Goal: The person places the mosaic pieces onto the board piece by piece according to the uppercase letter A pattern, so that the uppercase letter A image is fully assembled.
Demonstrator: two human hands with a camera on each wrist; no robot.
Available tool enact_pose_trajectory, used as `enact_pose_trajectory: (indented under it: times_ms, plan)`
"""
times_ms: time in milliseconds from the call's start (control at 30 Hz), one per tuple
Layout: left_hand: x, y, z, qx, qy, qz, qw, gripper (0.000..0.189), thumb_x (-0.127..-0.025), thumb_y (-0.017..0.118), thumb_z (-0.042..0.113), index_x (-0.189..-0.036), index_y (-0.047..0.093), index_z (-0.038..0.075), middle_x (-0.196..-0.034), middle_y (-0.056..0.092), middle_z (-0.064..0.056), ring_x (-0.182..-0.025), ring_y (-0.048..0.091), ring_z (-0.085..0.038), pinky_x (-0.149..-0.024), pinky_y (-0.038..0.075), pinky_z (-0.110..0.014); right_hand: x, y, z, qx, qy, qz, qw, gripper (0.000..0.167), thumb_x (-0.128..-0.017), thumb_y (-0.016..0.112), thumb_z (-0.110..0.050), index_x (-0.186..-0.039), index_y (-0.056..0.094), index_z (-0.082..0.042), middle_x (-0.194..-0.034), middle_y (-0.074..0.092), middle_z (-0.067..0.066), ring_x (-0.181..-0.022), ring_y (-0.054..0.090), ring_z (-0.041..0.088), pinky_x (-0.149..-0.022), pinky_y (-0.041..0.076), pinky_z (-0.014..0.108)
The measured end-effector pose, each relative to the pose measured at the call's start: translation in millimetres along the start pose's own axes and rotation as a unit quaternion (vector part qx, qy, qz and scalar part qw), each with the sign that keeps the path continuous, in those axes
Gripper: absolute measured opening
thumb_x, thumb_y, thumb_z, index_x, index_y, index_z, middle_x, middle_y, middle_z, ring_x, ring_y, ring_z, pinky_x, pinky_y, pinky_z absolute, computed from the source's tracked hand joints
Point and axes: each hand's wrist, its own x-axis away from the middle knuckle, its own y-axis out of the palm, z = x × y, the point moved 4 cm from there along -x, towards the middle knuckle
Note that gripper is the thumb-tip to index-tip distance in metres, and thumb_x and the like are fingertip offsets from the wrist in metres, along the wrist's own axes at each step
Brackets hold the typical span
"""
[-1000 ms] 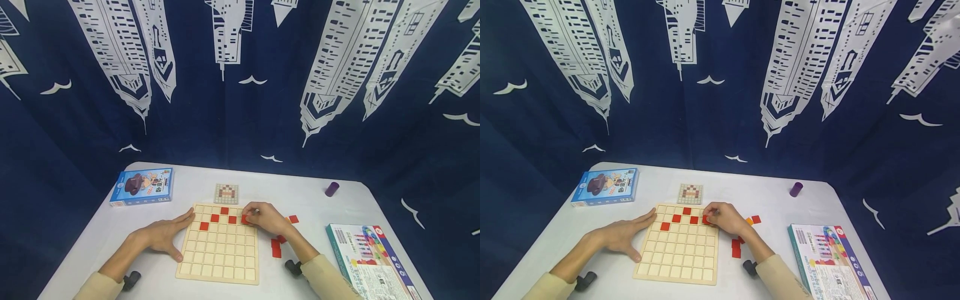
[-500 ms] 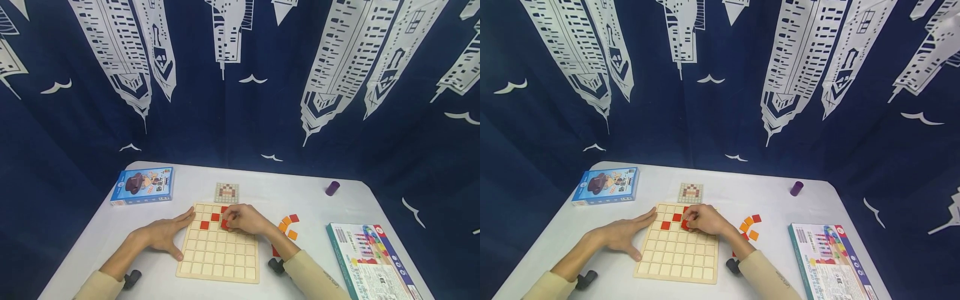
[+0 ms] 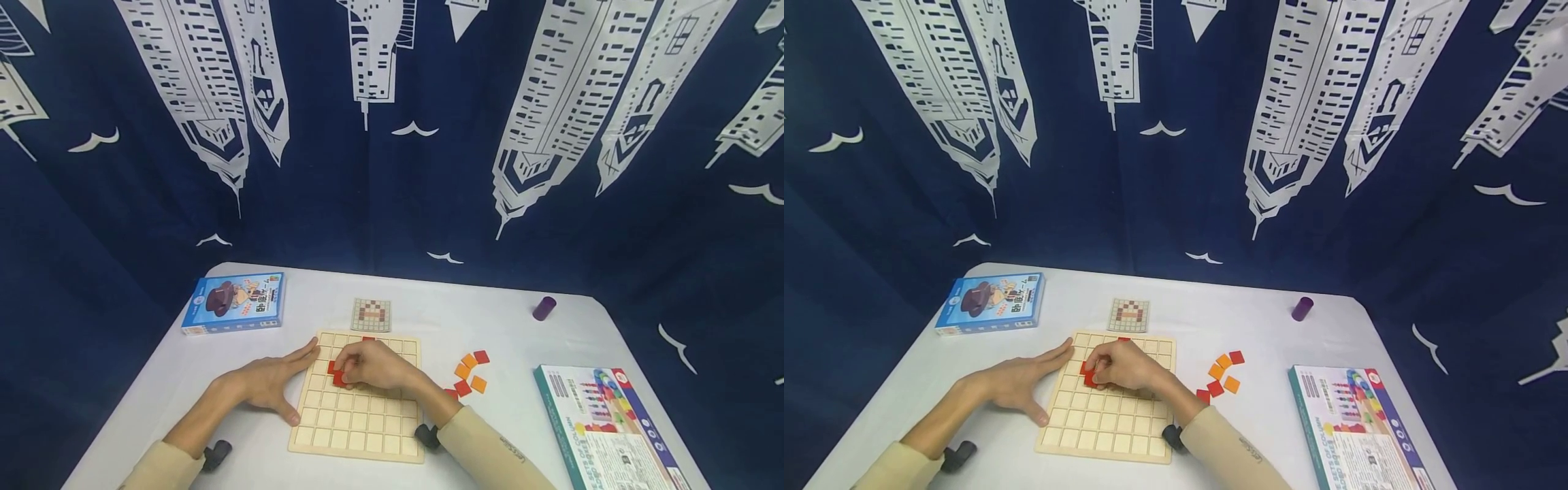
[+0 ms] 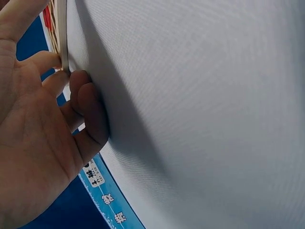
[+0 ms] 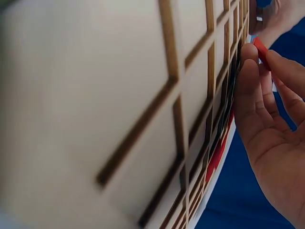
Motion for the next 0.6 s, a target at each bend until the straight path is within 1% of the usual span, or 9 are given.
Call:
enact_pose_trajectory:
  times_ms: [100, 333, 467, 600]
  plan:
    - [0.5, 0.0, 0.8, -0.003, 0.001, -0.001, 1.0, 0.129, -0.058, 0.09, 0.058, -0.162, 0.023, 0.019, -0.17, 0.004, 0.003, -0.142, 0.041, -0.038, -0.106, 0.041, -0.059, -2.8, 5.0, -1.7, 0.018, -0.001, -0.002, 0.9998, 0.015, -0.091, 0.071, -0.007, -0.103, 0.073, -0.016, -0.077, 0.064, -0.005, -0.066, 0.058, 0.006, -0.062, 0.05, 0.02]
    - [0.1, 0.9, 1.0, -0.008, 0.007, 0.0, 0.9999, 0.13, -0.057, 0.088, 0.06, -0.162, 0.022, 0.02, -0.17, 0.003, 0.003, -0.142, 0.041, -0.039, -0.106, 0.042, -0.059, -5.3, 10.9, -3.9, 0.046, 0.009, -0.003, 0.9989, 0.014, -0.091, 0.073, -0.011, -0.099, 0.073, -0.023, -0.078, 0.063, -0.01, -0.07, 0.057, 0.004, -0.066, 0.049, 0.02]
    - [0.2, 0.9, 0.2, -0.011, 0.009, 0.0, 0.9999, 0.131, -0.057, 0.088, 0.059, -0.162, 0.022, 0.018, -0.17, 0.003, 0.002, -0.142, 0.041, -0.038, -0.106, 0.042, -0.058, -7.2, 11.9, -5.8, 0.072, 0.001, 0.0, 0.9974, 0.013, -0.091, 0.073, -0.011, -0.098, 0.073, -0.023, -0.077, 0.063, -0.012, -0.07, 0.056, 0.002, -0.066, 0.048, 0.019]
    - [0.2, 0.9, -0.7, -0.013, 0.005, 0.001, 0.9999, 0.131, -0.058, 0.088, 0.06, -0.162, 0.021, 0.019, -0.17, 0.003, 0.003, -0.141, 0.043, -0.037, -0.105, 0.043, -0.057, -9.4, 13.5, -8.3, 0.1, -0.012, 0.001, 0.9949, 0.013, -0.089, 0.074, -0.01, -0.096, 0.073, -0.021, -0.075, 0.062, -0.012, -0.068, 0.055, 0.001, -0.065, 0.048, 0.018]
